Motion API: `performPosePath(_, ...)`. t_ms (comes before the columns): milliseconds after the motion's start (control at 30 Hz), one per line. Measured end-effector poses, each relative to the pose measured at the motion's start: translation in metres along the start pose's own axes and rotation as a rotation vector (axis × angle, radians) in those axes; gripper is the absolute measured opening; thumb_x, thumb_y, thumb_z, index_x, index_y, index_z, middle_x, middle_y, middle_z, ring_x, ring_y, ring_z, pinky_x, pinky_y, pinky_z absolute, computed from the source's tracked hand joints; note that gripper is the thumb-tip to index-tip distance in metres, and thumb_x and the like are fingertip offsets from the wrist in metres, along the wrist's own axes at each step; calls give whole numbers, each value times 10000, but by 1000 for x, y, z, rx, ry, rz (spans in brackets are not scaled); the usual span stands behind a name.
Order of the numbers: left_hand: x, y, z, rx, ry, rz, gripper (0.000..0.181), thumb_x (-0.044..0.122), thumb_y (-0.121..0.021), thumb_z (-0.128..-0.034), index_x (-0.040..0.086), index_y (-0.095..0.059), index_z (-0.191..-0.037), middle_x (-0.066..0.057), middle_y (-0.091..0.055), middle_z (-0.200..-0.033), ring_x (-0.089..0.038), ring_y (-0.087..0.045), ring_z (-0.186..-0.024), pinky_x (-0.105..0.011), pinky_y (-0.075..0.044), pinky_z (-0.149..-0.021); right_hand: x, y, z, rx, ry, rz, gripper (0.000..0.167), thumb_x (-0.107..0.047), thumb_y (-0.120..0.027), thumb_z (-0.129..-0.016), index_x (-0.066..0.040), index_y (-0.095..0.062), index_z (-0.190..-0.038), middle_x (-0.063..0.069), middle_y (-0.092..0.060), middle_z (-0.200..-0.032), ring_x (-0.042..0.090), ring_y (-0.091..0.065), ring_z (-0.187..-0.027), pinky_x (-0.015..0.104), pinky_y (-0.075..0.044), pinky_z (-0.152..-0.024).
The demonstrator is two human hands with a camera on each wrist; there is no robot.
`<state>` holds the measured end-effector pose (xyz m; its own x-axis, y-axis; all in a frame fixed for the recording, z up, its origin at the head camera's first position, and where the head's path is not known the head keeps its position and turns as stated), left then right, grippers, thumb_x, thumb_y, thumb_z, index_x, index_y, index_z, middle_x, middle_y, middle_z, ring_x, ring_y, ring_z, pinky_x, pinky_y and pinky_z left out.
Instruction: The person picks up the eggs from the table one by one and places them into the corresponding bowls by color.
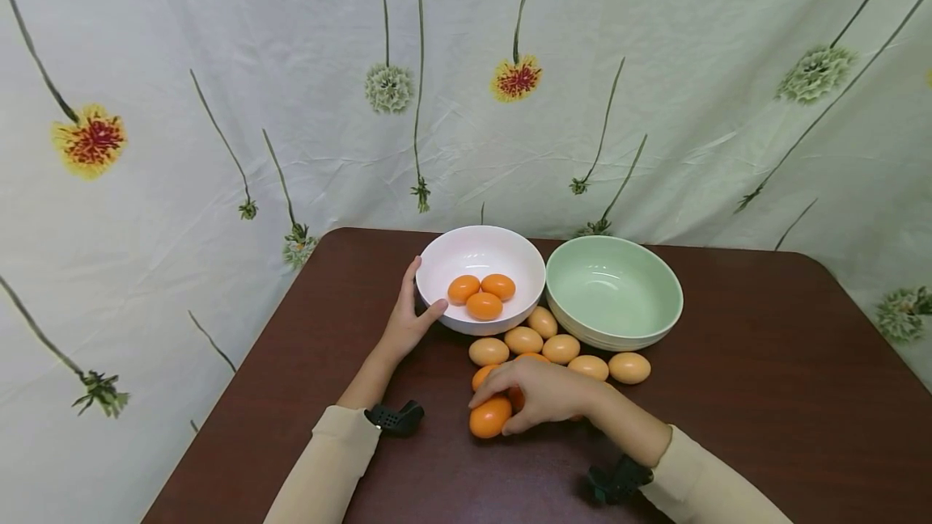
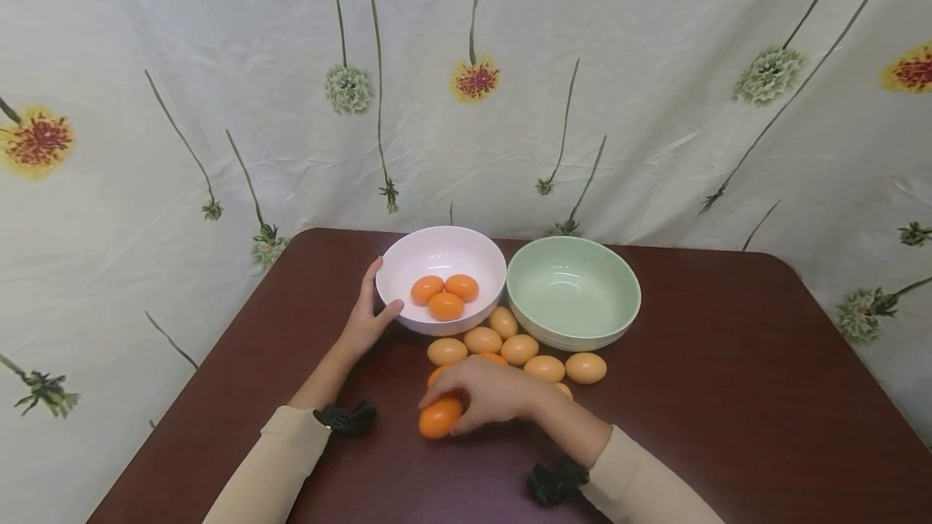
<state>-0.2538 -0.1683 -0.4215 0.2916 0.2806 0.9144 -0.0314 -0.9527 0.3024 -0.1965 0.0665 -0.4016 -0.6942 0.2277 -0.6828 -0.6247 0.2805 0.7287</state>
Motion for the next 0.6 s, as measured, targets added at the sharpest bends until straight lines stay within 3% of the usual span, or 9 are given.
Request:
performPosePath(267,1,0,1,9,-2,-1,832,86,-609,-905,-33,-76,-1533,-239,-73,-1595,-376,-117,-1453,-515,-79,-1168,-4,14,-3,9,-11,-64,410,-44,-772,-808,-94,-687,-1206,-31,-657,-1197,55,-555,-1102,256,-460,-949)
performPosePath(467,1,0,1,6,8,-4,837,105,-614,-906,-20,-77,-1537,-221,-72,-1601,-362,-113,-1458,-514,-79,-1168,-3,25,-5,29,-1,-51,414,-67,-778,-809,-94,-685,-1212,-60,-670,-1170,66,-556,-1082,312,-474,-950)
performPosePath(600,-25,0,-6,19,-7,-7,863,193,-636,-913,54,-79,-1557,-154,-68,-1617,-311,-111,-1466,-498,-70,-1172,-2,33,-6,58,-45,-94,421,-86,-785,-807,-104,-686,-1217,-52,-655,-1195,102,-558,-1098,378,-472,-967)
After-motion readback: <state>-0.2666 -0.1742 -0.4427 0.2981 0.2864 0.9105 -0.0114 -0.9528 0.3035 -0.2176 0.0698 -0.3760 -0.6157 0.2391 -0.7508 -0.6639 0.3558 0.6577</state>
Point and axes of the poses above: each hand's wrist, its own z-axis away from the middle knuckle, its own y-axis out of the back of the hand, x = y × z, the point moved 2 cm from there along -z, towards the middle knuckle
